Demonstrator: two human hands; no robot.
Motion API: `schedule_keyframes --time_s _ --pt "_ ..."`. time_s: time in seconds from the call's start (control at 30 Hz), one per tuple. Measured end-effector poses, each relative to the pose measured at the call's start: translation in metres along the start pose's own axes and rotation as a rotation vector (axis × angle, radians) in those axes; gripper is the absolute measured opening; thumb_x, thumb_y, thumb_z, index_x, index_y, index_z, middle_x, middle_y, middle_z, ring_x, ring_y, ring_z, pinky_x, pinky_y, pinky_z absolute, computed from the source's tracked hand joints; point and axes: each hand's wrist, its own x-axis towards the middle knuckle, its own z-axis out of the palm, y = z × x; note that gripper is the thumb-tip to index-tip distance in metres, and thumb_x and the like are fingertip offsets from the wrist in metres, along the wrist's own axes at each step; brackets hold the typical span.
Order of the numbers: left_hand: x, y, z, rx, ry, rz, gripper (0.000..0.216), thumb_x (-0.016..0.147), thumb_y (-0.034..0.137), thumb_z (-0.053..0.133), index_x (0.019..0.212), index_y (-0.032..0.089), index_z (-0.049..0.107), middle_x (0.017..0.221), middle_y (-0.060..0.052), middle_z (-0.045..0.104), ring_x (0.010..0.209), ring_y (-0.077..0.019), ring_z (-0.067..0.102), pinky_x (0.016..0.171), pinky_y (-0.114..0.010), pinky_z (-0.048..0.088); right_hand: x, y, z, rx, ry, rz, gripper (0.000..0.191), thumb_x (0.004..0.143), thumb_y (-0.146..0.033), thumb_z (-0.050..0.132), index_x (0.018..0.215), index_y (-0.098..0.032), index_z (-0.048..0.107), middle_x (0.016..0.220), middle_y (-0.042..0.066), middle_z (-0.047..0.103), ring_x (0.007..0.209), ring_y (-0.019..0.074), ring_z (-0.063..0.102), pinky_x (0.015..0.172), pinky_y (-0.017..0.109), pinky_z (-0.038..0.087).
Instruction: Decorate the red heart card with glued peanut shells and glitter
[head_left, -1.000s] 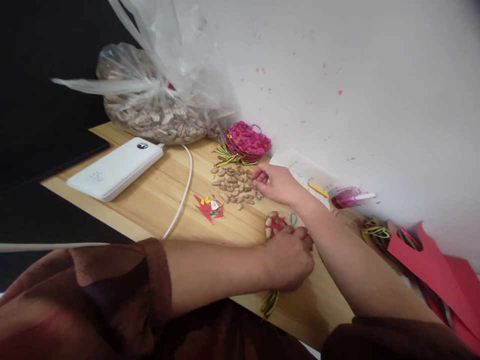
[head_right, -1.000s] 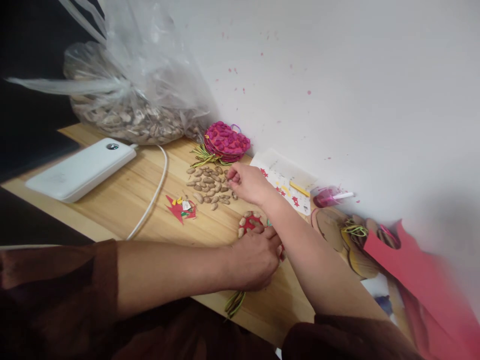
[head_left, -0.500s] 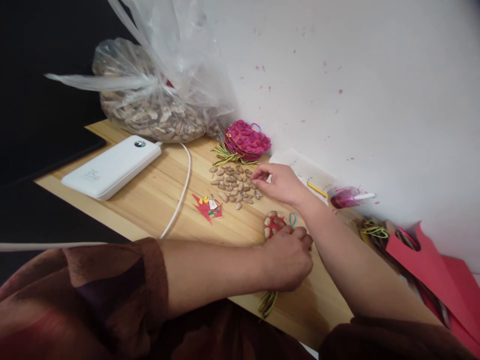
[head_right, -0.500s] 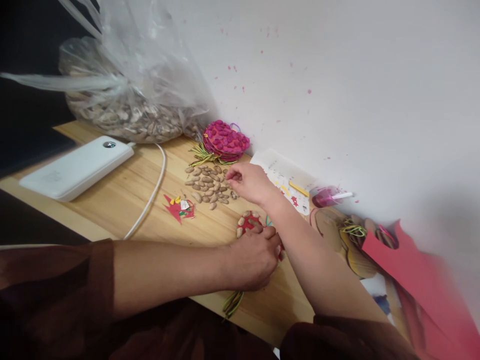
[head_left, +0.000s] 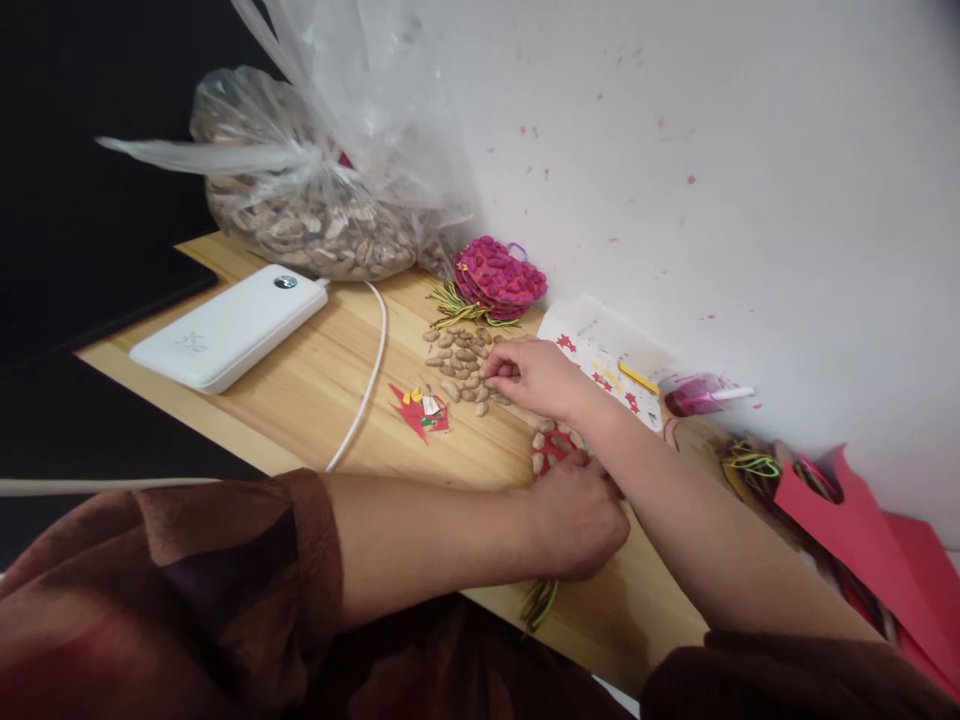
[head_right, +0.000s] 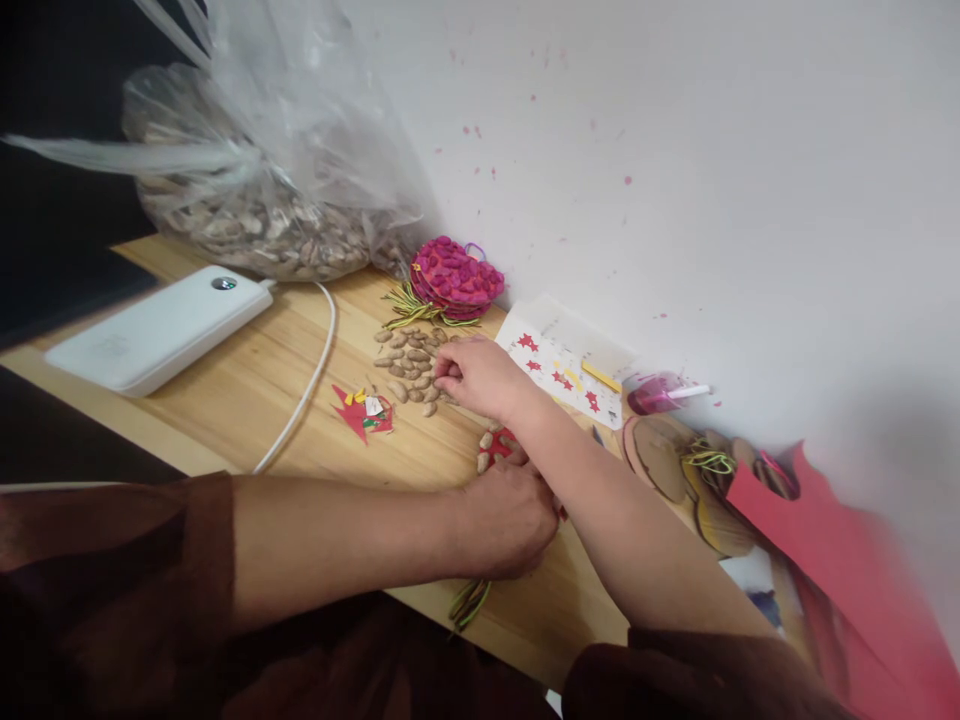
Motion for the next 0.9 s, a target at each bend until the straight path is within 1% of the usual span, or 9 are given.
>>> schedule_keyframes --time_s 0.13,0.2,0.33,0.4,0.47,0.57,0.67,0.8,0.9 --pt "0.0 0.0 0.001 0.003 0.015 0.013 0.021 0.086 0.023 0.065 0.096 0.014 0.08 0.106 -0.018 0.073 0.109 -0.0343 0.059 0.084 -0.044 0.047 -0.006 -0.004 -0.005 -0.014 0.048 0.04 0.009 0.084 -0.013 0.064 0.083 -0.02 0.07 0.081 0.002 0.073 0.075 0.0169 0.064 0.073 0.027 0.044" --pt "0.0 0.0 0.001 0.015 0.024 0.008 0.021 0.086 0.023 0.064 0.097 0.013 0.08 0.108 -0.018 0.072 0.112 -0.0352 0.058 0.083 -0.043 0.046 -0.012 -0.006 -0.007 0.014 0.068 0.071 0.01 0.084 -0.013 0.062 0.084 -0.021 0.068 0.08 0.001 0.073 0.073 0.0165 0.065 0.072 0.027 0.044" --pt "0.0 0.0 0.0 0.035 0.003 -0.004 0.022 0.087 0.024 0.064 0.099 0.014 0.08 0.118 -0.02 0.071 0.116 -0.0359 0.056 0.083 -0.042 0.045 -0.026 -0.007 -0.006 0.176 0.018 0.115 0.009 0.082 -0.012 0.062 0.081 -0.021 0.064 0.073 -0.002 0.07 0.067 0.014 0.063 0.065 0.024 0.045" --pt "0.0 0.001 0.0 0.036 -0.004 -0.01 0.023 0.088 0.025 0.064 0.101 0.015 0.08 0.121 -0.019 0.07 0.118 -0.0361 0.056 0.085 -0.043 0.044 -0.031 -0.007 -0.004 0.186 -0.005 0.117 0.009 0.082 -0.013 0.063 0.08 -0.021 0.064 0.071 -0.002 0.069 0.065 0.0136 0.062 0.064 0.024 0.044" --pt "0.001 0.001 0.001 0.042 -0.002 -0.019 0.025 0.088 0.025 0.064 0.104 0.015 0.079 0.125 -0.02 0.069 0.12 -0.0365 0.055 0.089 -0.046 0.044 -0.032 -0.006 -0.003 0.159 0.004 0.098 0.008 0.083 -0.012 0.064 0.081 -0.021 0.066 0.073 -0.002 0.07 0.067 0.0137 0.063 0.067 0.025 0.045" --pt "0.002 0.002 0.004 0.048 -0.005 -0.014 0.027 0.087 0.025 0.065 0.108 0.015 0.079 0.128 -0.02 0.068 0.122 -0.0368 0.056 0.095 -0.049 0.043 -0.03 -0.008 -0.002 0.145 0.036 0.071 0.011 0.083 -0.011 0.066 0.088 -0.02 0.069 0.083 0.001 0.074 0.073 0.0145 0.066 0.073 0.026 0.047" --pt "0.003 0.002 0.006 0.054 -0.006 -0.007 0.028 0.087 0.024 0.066 0.109 0.013 0.079 0.13 -0.022 0.068 0.125 -0.0382 0.056 0.098 -0.051 0.043 -0.025 -0.011 -0.001 0.113 0.025 0.054 0.015 0.083 -0.011 0.067 0.094 -0.02 0.072 0.09 0.002 0.076 0.078 0.0159 0.068 0.075 0.027 0.048" --pt "0.004 0.003 0.009 0.074 -0.016 -0.011 0.033 0.087 0.025 0.065 0.115 0.013 0.077 0.139 -0.021 0.063 0.13 -0.0403 0.054 0.106 -0.056 0.039 -0.017 -0.014 0.003 0.048 0.009 0.082 0.012 0.086 -0.017 0.069 0.096 -0.02 0.074 0.091 0.004 0.077 0.078 0.0171 0.068 0.075 0.028 0.048" --pt "0.003 0.004 0.012 0.101 0.025 -0.037 0.04 0.089 0.024 0.062 0.125 0.012 0.073 0.144 -0.022 0.059 0.133 -0.0413 0.053 0.106 -0.059 0.039 -0.011 -0.016 0.006 0.024 -0.009 0.122 0.01 0.086 -0.025 0.071 0.093 -0.019 0.074 0.088 0.005 0.077 0.076 0.0181 0.068 0.073 0.029 0.047"
